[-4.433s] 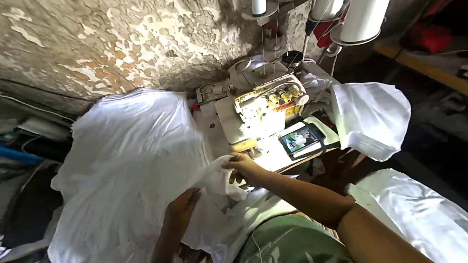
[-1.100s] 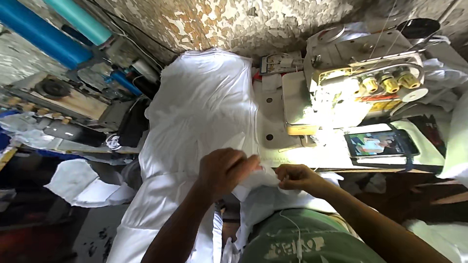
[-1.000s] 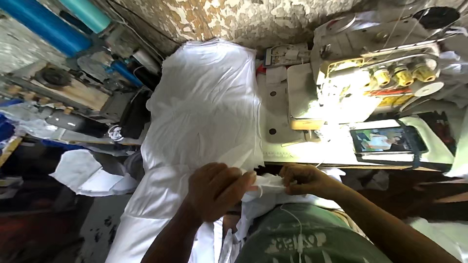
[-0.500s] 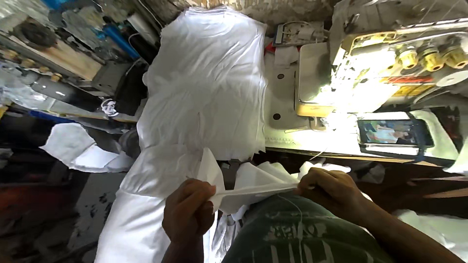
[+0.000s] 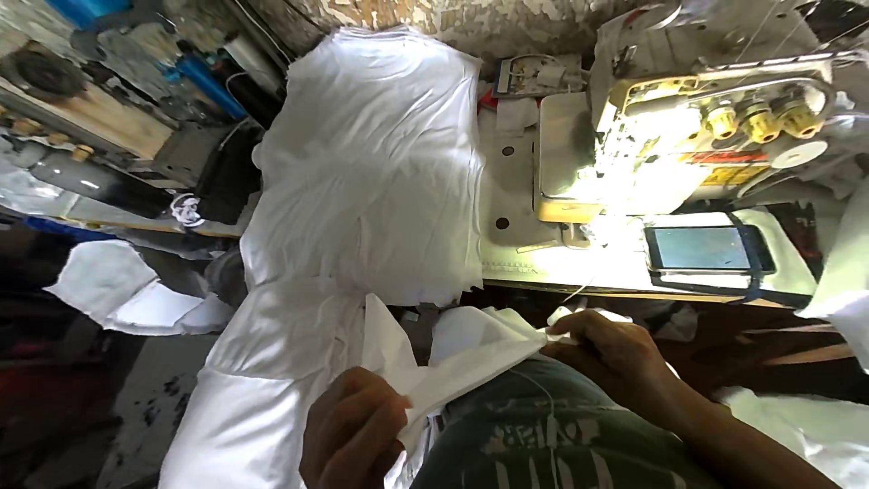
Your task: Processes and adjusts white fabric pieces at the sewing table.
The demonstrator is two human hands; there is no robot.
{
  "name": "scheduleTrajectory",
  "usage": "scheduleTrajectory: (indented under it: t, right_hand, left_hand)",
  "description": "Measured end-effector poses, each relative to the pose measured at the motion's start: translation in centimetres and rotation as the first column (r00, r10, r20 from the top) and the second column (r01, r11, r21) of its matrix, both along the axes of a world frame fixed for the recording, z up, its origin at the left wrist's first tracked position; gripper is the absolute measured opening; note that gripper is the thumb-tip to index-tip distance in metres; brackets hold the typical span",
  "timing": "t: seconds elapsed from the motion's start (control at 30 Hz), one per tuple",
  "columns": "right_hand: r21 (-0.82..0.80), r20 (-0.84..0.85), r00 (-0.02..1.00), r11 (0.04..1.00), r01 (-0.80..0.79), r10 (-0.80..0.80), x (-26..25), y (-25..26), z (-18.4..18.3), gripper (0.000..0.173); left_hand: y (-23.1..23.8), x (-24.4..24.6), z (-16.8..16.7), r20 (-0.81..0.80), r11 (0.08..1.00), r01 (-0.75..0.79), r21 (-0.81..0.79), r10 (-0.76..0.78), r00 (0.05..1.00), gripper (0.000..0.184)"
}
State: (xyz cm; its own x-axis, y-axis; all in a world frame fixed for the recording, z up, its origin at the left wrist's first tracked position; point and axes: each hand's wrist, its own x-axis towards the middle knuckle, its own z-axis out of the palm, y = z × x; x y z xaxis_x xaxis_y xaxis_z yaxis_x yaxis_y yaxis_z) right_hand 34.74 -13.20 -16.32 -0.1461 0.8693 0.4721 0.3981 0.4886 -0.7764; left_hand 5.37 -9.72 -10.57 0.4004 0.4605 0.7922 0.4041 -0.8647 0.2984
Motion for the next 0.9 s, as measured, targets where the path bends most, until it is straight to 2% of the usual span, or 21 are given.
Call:
scheduleTrajectory:
  t: [0.17,0.3,0.37,0.43,0.53,0.6,0.63,0.7,0.73,0.8,0.87,0.9]
  right_hand:
    - [-0.123,-0.095,0.993,0.989,-0.080,0.068,0.4,-0.3,-0.1,0.022]
    - [-0.197,-0.216,0.972,0.971,-0.135,0.092,0.4,-0.4,0.2,0.018]
    - [-0.273,-0.232,0.969,0.951,-0.143,0.079,0.4,-0.4,0.5,0.018]
    - [-0.370,-0.232,0.971,0.917,-0.148,0.063,0.3,-0.2,0.8,0.018]
    - [-0.484,-0.279,0.958,0.852,-0.200,0.066,0.5,0.6,0.8,0.018]
    - [-0.491,-0.287,0.957,0.851,-0.188,0.045,0.5,1.0,1.5,0.018]
    - [-0.438,-0.281,0.959,0.886,-0.152,0.026,0.3,1.1,1.9,0.018]
    - [-0.262,-0.275,0.960,0.965,-0.018,-0.057,0.1,1.4,2.2,0.015]
    - [-0.173,-0.281,0.952,0.982,0.073,-0.120,0.3,1.7,2.0,0.014]
    - [-0.043,-0.264,0.930,0.967,0.252,-0.255,1.2,2.6,0.6,0.011]
    - [-0.049,-0.262,0.901,0.937,0.346,-0.347,2.8,3.3,-1.6,0.010]
    - [-0.092,-0.274,0.883,0.925,0.370,-0.380,3.8,3.5,-2.9,0.011]
  left_hand:
    - [0.0,0.3,-0.2,-0.030,0.999,0.034,0.019,-0.034,0.999,0.009]
    - [0.2,1.2,-1.3,0.091,0.999,-0.022,-0.029,0.024,0.996,0.012]
    - [0.6,2.2,-2.0,0.200,0.992,-0.041,-0.116,0.063,0.978,0.015]
    - [1.1,2.7,-2.5,0.243,0.967,-0.074,-0.245,0.135,0.961,0.023]
    - [3.2,3.4,-2.4,0.205,0.866,-0.118,-0.486,0.245,0.948,0.013]
    - [6.1,4.2,-1.7,0.121,0.793,-0.164,-0.587,0.286,0.950,0.014]
    - [7.9,4.4,-1.2,0.083,0.819,-0.164,-0.550,0.249,0.965,0.018]
    - [11.4,5.4,0.5,0.000,0.936,-0.126,-0.330,0.133,0.991,0.026]
    - [12.8,6.9,1.9,-0.055,0.976,-0.094,-0.197,0.085,0.995,0.030]
    - [15.4,11.3,4.0,-0.167,1.000,0.003,0.024,0.001,0.986,0.029]
    - [18.1,16.7,3.5,-0.210,0.987,0.092,0.131,-0.063,0.976,0.023]
    - [19.3,19.2,2.1,-0.211,0.985,0.135,0.105,-0.111,0.971,0.021]
